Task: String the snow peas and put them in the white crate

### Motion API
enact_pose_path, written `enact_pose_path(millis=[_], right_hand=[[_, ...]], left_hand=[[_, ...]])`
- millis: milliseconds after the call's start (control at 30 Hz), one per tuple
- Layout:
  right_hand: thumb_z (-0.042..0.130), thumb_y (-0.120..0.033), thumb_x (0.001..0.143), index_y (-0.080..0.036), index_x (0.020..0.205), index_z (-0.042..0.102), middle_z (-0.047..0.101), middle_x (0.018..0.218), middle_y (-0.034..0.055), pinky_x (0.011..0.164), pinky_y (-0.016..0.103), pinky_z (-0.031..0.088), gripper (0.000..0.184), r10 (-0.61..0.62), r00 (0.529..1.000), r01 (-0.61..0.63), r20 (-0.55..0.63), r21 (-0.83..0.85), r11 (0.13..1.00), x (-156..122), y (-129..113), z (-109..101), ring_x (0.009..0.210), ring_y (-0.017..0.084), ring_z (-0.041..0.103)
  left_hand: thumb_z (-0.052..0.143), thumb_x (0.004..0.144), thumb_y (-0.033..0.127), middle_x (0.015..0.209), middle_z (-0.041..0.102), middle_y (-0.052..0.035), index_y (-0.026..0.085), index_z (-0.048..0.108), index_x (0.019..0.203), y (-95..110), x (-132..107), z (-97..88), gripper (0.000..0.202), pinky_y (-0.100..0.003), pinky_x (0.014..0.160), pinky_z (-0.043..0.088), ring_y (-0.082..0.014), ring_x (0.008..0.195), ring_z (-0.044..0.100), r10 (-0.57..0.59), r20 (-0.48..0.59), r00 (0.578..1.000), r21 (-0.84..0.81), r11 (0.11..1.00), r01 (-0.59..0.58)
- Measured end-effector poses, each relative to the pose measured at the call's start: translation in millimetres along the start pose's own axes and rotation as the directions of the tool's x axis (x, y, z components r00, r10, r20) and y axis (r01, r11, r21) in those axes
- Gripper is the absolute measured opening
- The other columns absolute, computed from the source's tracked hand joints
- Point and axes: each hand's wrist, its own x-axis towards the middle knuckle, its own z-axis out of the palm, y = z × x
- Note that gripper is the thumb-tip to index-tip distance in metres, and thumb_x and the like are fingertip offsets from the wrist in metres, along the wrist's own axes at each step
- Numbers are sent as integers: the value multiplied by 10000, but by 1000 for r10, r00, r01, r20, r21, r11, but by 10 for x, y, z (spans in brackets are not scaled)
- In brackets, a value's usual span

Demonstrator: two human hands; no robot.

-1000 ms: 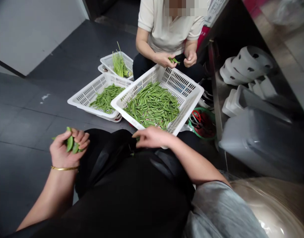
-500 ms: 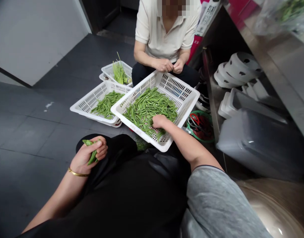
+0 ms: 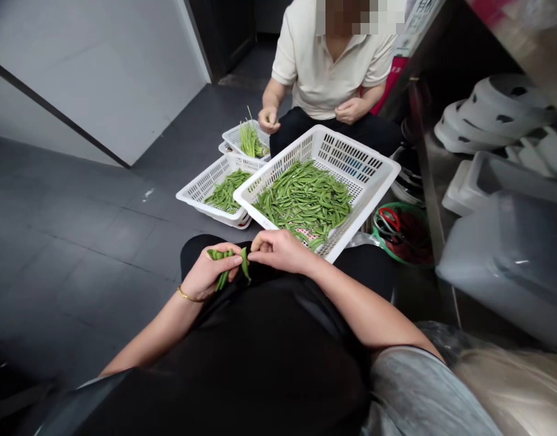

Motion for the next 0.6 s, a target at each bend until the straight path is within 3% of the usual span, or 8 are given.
enact_pose_path(millis=[67, 167, 333, 400, 500, 600], right_hand=[[632, -264, 795, -157, 791, 623, 592, 691, -2, 567, 198, 421, 107, -153, 984, 145, -92, -85, 986, 6, -53, -55, 601, 89, 531], [564, -226, 852, -167, 740, 609, 599, 690, 12, 618, 214, 420, 134, -354, 932, 323, -79, -263, 909, 19, -81, -36, 640, 104, 538], [441, -262, 918, -172, 759, 602, 599, 715, 55, 607, 259, 401, 243, -448, 888, 298, -105, -609, 735, 9, -24, 205, 650, 142, 542], [446, -257, 916, -178, 780, 604, 609, 730, 57, 628, 267, 414, 223, -465, 872, 289, -152, -607, 741, -22, -28, 196, 678, 150, 558], [485, -228, 897, -187, 787, 597, 622, 738, 45, 625, 267, 430, 163, -432, 835, 239, -339, -485, 841, -91, -68, -9, 677, 145, 562], [523, -233, 878, -187, 746, 582, 597, 690, 31, 575, 264, 416, 152, -341, 858, 175, -385, -404, 898, -140, -87, -240, 613, 137, 528]], left_hand=[[746, 648, 300, 432, 526, 22, 118, 623, 740, 13, -45, -31, 238, -189, 376, 299, -72, 357, 426, -45, 74, 996, -27, 999, 47], [747, 632, 295, 505, 578, -8, 110, 617, 722, 17, -75, -11, 243, -191, 368, 299, -67, 367, 432, -68, 135, 988, -95, 992, 81], [719, 651, 311, 423, 473, 32, 116, 604, 711, -18, -40, 84, 234, -186, 351, 273, -54, 346, 360, -89, 213, 973, -266, 953, 146], [713, 658, 310, 403, 451, 41, 115, 603, 704, -37, -14, 65, 228, -184, 353, 281, -56, 347, 359, -83, 167, 982, -292, 948, 130], [728, 651, 275, 532, 590, -6, 108, 634, 800, -48, 1, -46, 242, -188, 361, 312, -58, 373, 407, -14, -10, 1000, -261, 965, 11], [739, 662, 258, 637, 654, -33, 121, 649, 854, -16, -37, -167, 252, -193, 383, 341, -66, 406, 457, 110, -171, 979, -123, 984, -132]])
